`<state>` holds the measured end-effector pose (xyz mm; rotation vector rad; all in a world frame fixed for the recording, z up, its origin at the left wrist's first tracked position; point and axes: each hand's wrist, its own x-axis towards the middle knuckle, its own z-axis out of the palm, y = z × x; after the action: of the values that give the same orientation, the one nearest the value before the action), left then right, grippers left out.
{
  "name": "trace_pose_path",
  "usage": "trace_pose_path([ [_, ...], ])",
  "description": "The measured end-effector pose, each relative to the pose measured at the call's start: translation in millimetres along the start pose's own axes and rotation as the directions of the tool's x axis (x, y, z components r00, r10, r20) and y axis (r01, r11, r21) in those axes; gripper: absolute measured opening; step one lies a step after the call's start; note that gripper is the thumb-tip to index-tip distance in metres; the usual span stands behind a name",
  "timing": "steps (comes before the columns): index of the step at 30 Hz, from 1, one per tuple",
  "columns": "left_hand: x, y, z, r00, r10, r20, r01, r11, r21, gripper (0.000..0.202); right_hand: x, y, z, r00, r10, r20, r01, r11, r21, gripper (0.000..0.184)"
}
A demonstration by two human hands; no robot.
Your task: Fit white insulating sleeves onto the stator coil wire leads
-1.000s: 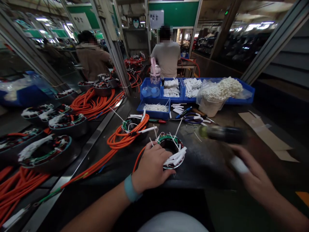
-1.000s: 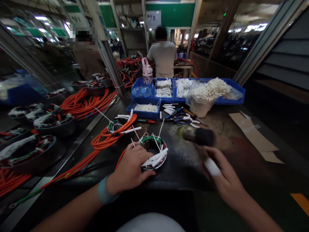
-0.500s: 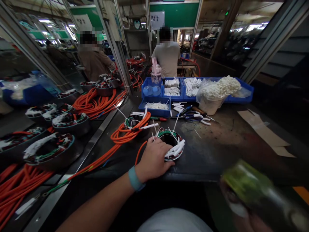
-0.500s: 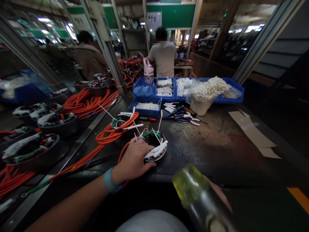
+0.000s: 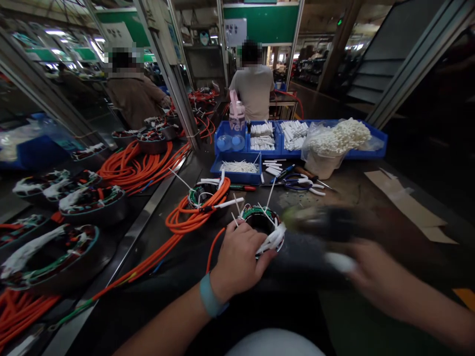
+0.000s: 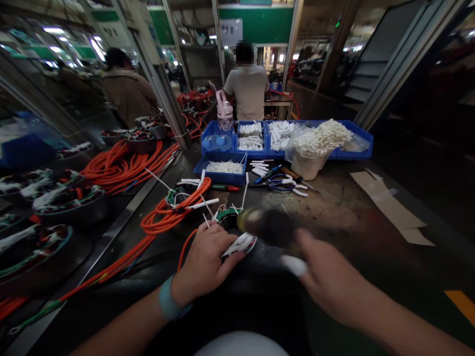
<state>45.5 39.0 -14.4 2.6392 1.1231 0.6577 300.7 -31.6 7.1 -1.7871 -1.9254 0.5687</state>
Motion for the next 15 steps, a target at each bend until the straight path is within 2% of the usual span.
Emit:
trace_pose_path([
  [3, -0.3, -0.8, 0.8, 0.999, 0.009, -0.031, -0.009, 1.000, 0.010, 0.021, 32.5, -8.8, 0.8, 0.972, -0.047, 0.230, 0.063, 0.996, -0.065, 0.024],
  [5, -1.2, -1.3, 0.9, 0.998, 0.017, -0.055, -0.017, 1.000, 0.002, 0.021, 43.9, -12.4, -12.2, 0.952, -0.067, 0.298, 0.072, 0.997, -0.008, 0.020],
  [6, -1.6, -1.5, 0.9, 0.998, 0.020, -0.063, -0.021, 1.000, -0.007, 0.020, 44.5, -11.8, -19.4, 0.957, -0.066, 0.284, 0.053, 0.997, 0.053, 0.020],
  [8, -2.3, -1.8, 0.8, 0.997, 0.019, -0.072, -0.021, 0.999, -0.026, 0.018, 37.2, -5.6, -26.7, 0.985, -0.008, 0.173, -0.030, 0.977, 0.212, 0.026],
  [11, -2.4, -2.3, 0.8, 0.998, 0.009, -0.069, -0.012, 0.999, -0.048, 0.019, 19.5, 9.0, -8.2, 0.992, 0.126, 0.013, -0.124, 0.942, 0.312, 0.032],
  [13, -2.3, -2.4, 0.7, 0.998, 0.008, -0.070, -0.012, 0.998, -0.055, 0.020, 13.7, 15.9, 13.9, 0.993, 0.112, 0.041, -0.119, 0.960, 0.254, 0.030],
  [15, -2.6, -1.8, 0.1, 0.998, 0.007, -0.060, -0.010, 0.998, -0.055, 0.021, 15.1, 19.0, 28.6, 0.982, 0.068, 0.174, -0.107, 0.968, 0.227, 0.028],
])
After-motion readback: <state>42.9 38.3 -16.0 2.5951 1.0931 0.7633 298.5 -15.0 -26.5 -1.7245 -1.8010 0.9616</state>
